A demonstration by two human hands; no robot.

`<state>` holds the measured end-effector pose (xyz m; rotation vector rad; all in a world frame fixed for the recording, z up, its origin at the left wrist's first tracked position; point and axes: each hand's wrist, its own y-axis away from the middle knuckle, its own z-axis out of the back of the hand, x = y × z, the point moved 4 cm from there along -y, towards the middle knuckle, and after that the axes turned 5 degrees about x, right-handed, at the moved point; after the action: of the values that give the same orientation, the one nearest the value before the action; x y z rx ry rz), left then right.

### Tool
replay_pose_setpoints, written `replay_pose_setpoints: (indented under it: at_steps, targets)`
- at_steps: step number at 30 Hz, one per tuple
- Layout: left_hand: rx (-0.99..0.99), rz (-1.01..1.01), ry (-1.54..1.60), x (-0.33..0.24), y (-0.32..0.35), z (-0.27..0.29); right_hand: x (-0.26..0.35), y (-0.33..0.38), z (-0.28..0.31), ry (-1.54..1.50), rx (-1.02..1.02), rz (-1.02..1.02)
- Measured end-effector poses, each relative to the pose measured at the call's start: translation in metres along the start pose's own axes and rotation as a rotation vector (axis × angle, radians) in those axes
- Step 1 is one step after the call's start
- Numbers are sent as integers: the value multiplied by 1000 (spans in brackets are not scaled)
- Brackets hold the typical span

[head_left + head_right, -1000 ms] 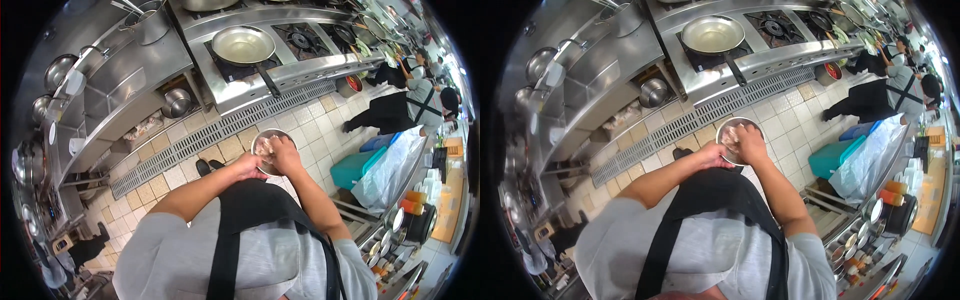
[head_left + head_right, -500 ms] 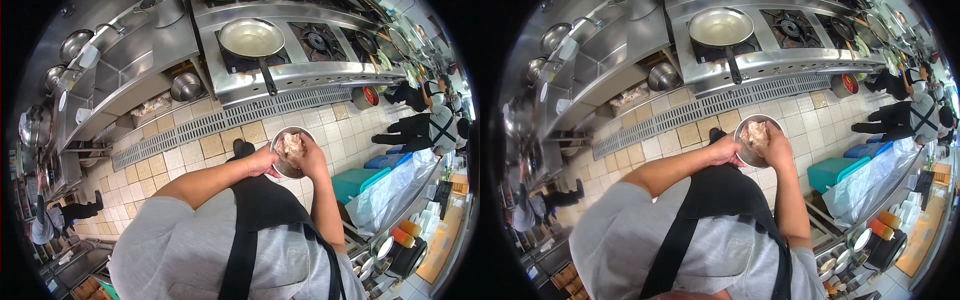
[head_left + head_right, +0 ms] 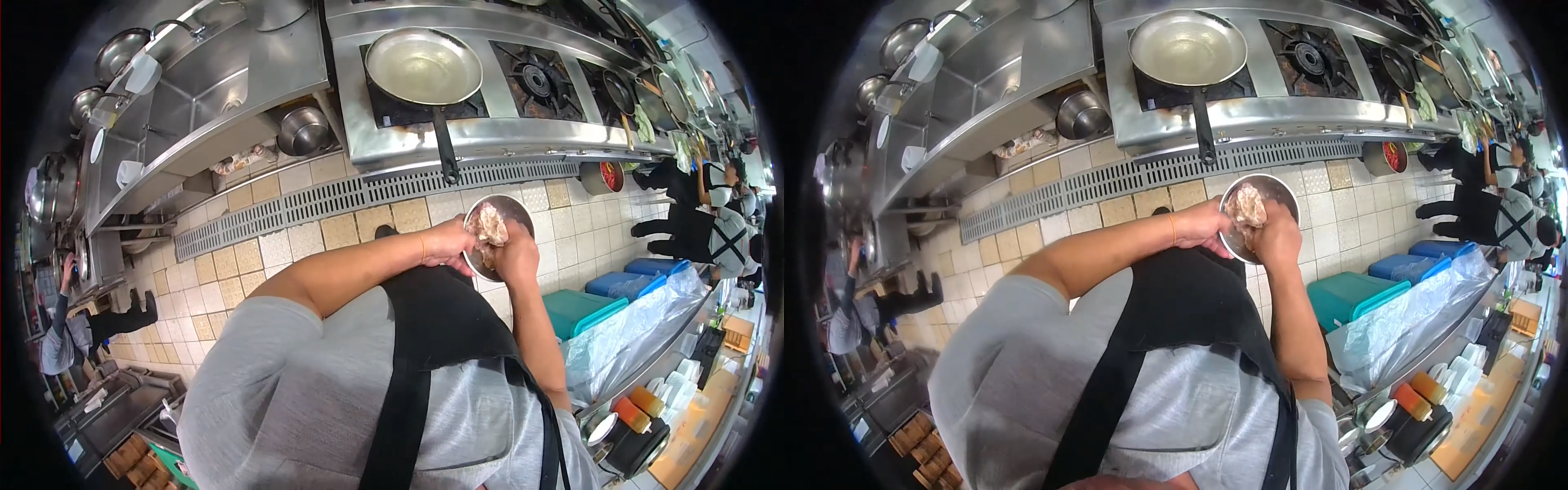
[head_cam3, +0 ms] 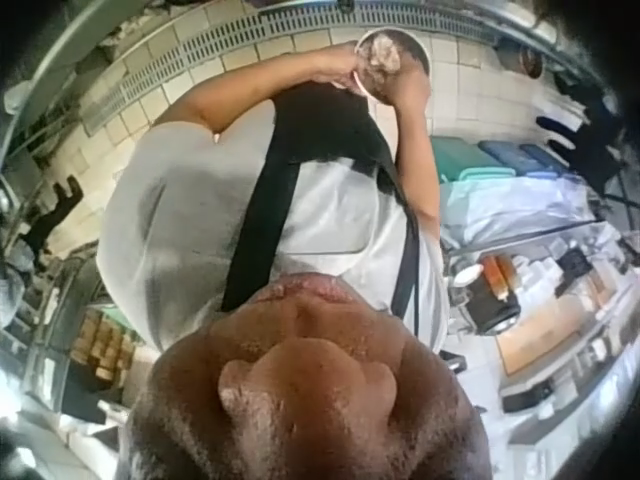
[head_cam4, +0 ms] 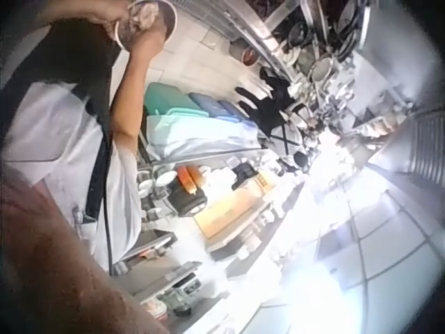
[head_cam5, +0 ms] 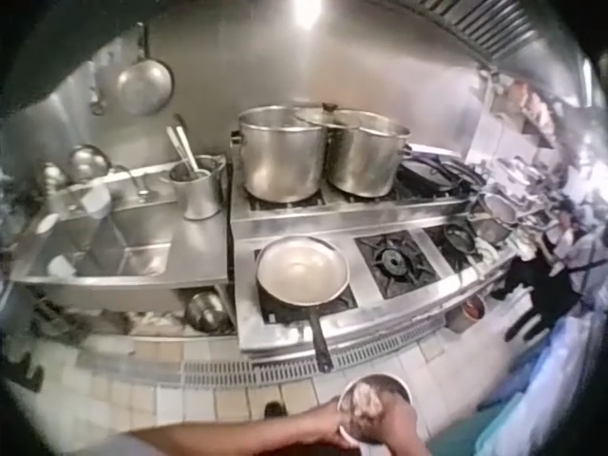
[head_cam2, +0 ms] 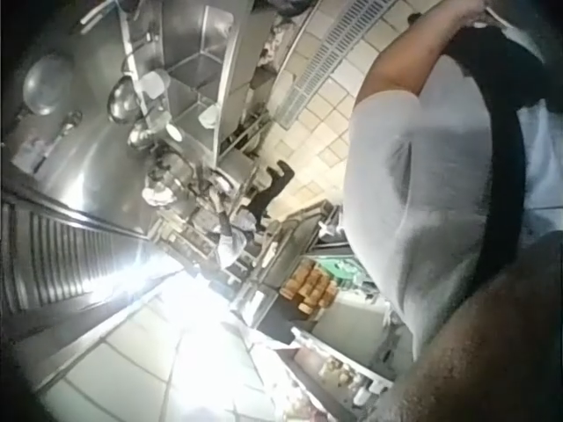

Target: Placing small pieces of raw meat into a frying pan on a kitchen stove.

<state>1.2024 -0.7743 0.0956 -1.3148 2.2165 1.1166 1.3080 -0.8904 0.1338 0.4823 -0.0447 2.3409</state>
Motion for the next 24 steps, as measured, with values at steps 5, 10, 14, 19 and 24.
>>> replay_pose_setpoints:
  at_steps: [5,10,14,19,24]
  targets:
    - [-17,-101,140,-28,4,-8,1,-24,49,-58,194,117]
    - [-90,-282,165,-50,17,-30,13,-38,91,-125,269,377]
    - [-294,-454,210,-45,42,-30,44,-53,96,-130,280,452]
    - [-495,-553,414,-25,86,-10,88,-80,58,-84,300,680]
    - [-623,-693,442,-24,143,42,176,-103,34,-211,314,957]
